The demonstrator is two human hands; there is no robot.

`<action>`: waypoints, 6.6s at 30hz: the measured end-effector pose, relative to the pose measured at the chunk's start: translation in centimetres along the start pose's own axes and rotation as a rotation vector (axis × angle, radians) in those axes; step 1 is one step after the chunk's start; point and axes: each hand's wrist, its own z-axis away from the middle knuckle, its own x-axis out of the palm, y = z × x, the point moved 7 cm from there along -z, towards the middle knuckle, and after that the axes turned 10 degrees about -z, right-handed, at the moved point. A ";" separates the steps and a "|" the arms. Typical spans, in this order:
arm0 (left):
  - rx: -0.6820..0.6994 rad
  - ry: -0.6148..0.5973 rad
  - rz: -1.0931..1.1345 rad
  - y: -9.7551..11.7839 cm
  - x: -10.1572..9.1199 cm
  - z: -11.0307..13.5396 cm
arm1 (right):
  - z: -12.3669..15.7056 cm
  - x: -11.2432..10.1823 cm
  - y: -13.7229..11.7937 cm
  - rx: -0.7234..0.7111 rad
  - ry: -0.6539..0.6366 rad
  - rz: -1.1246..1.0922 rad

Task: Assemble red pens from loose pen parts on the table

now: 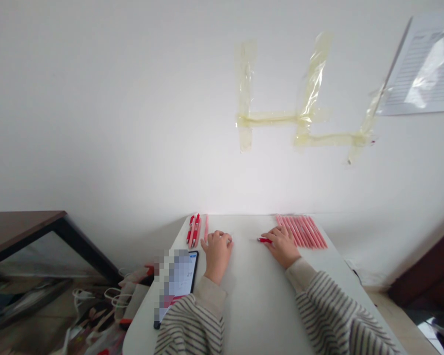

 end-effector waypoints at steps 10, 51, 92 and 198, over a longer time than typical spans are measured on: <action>-0.007 -0.029 0.021 -0.1 0.2 -0.1 | -0.1 0.4 0.3 0.000 -0.017 0.009; -0.056 0.002 -0.012 -3.7 -3.1 4.0 | -2.8 6.0 -10.6 -0.372 -0.159 -0.135; -0.032 -0.028 0.114 1.7 -4.3 1.6 | -1.2 -0.4 -3.5 -0.219 0.097 -0.049; -0.044 -0.023 0.254 0.7 0.1 1.9 | -0.4 0.1 -1.9 -0.160 0.152 -0.081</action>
